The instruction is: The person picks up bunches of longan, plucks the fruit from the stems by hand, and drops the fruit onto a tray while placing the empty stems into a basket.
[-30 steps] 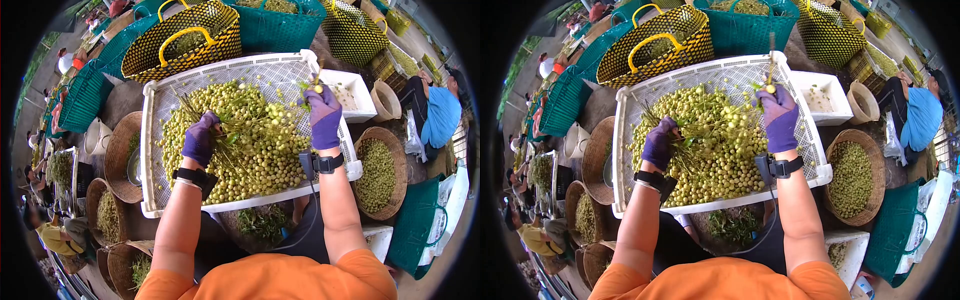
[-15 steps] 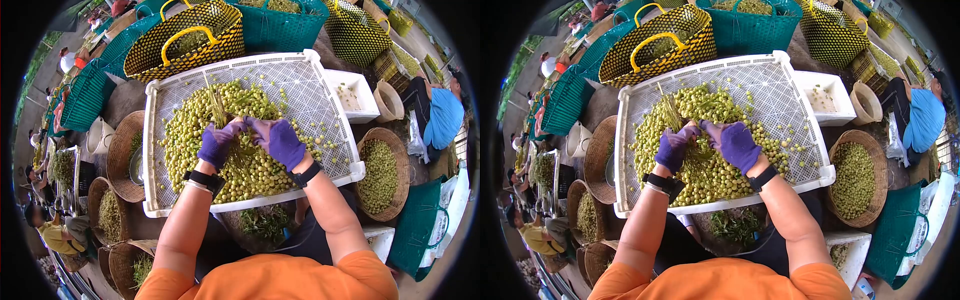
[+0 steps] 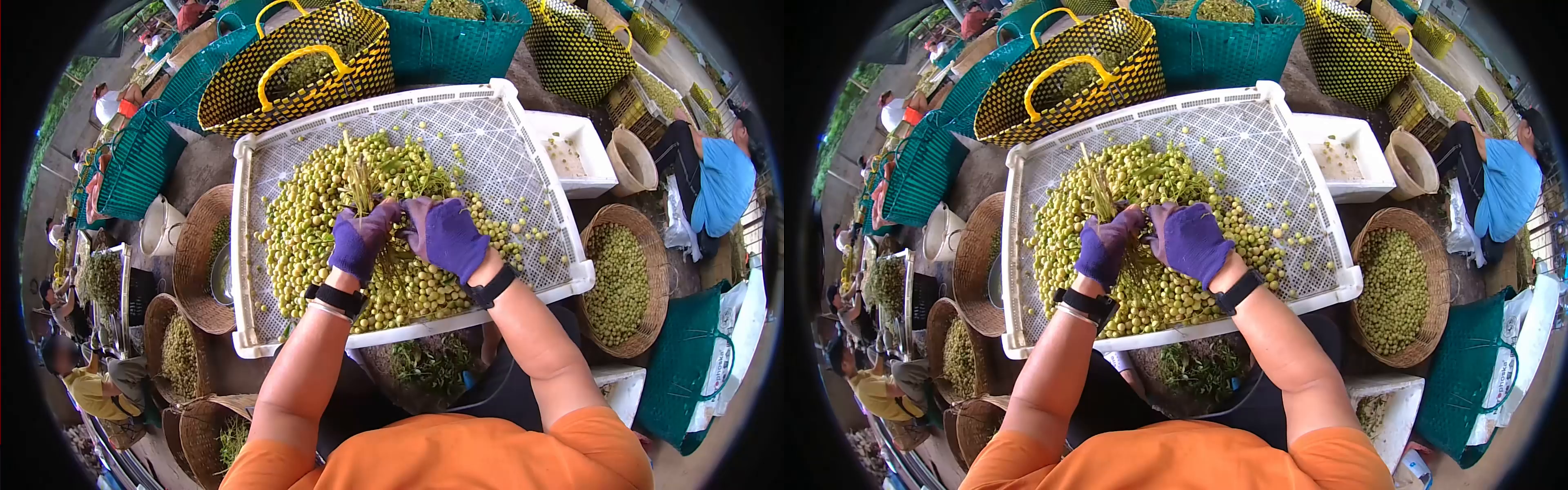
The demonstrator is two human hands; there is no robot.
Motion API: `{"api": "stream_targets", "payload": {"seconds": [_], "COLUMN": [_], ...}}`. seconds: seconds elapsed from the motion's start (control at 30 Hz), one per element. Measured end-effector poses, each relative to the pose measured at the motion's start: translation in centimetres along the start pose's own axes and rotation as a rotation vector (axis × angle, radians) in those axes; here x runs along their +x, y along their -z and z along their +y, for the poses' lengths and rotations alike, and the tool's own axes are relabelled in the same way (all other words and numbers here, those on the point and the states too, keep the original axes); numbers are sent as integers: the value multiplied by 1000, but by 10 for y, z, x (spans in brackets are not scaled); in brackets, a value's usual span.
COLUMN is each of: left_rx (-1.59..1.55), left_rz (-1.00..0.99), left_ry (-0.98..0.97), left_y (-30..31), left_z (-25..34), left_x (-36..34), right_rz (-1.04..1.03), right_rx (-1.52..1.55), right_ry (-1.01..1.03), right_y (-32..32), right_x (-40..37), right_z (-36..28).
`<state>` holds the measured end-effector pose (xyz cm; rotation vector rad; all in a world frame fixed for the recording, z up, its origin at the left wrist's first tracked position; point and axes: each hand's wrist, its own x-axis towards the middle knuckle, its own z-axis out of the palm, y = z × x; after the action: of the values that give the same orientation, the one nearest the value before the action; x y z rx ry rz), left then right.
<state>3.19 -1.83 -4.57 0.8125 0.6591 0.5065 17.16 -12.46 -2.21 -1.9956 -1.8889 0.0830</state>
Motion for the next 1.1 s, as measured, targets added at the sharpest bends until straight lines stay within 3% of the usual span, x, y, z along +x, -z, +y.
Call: {"api": "stream_targets", "payload": {"seconds": [0.03, 0.07, 0.13, 0.17, 0.23, 0.3, 0.37, 0.43, 0.53, 0.63, 0.67, 0.7, 0.77, 0.8, 0.83, 0.9, 0.97, 1.03, 1.1], "left_rx": [381, 382, 1637, 1636, 1659, 1505, 1352, 1517, 1383, 1300, 1305, 1154, 1002, 792, 583, 750, 538, 733, 531], "left_rz": [70, 68, 31, 32, 41, 47, 51, 62, 64, 73, 71, 118, 165, 165, 166, 91, 38, -14, 102], "left_ry": [-89, -90, -405, -406, -641, -555, -469, -673, -628, -541, -543, -477, -416, -463, -508, -543, -480, -605, -266], "left_y": [-4, -7, -12, -9, -4, -6, -10, -13, -10, -17, -21, -24, -22, -15, -10, -6, -6, -4, -26], "left_z": [4, 9, 22, 20, 14, 10, 11, 15, 14, 15, 19, 23, 23, 18, 18, 26, 21, 18, 29], "left_x": [-3, -8, -20, -19, -16, -16, -20, -22, -20, -25, -27, -29, -26, -20, -17, -22, -16, -15, -25], "right_rz": [77, 154, 113, 71, 54, 37, 279, 313, 310, 163, 167, 170, 157, 294, 296, 368, 359, 330, 375], "right_rx": [-5, -10, -21, -31, 16, 63, 419, 403, 520, 467, 657, 657, 1056, 1133, 1135, 945, 827, 858, 683], "right_ry": [21, 42, 39, 36, 2, -35, -139, -146, 93, 105, 21, 22, -287, -352, -343, -353, -388, -432, -249], "right_y": [1, 2, 16, 22, 22, 14, 9, 10, 14, 9, 6, 6, 15, 16, 17, 23, 32, 18, 21], "right_x": [-1, -1, -1, -1, 2, 4, 7, 4, 5, 3, 2, 2, 3, 5, 6, 6, 3, 4, 5], "right_z": [-1, -1, -3, -4, 0, 9, 12, 16, 15, 16, 15, 15, 10, 10, 15, 31, 27, 27, 20]}}
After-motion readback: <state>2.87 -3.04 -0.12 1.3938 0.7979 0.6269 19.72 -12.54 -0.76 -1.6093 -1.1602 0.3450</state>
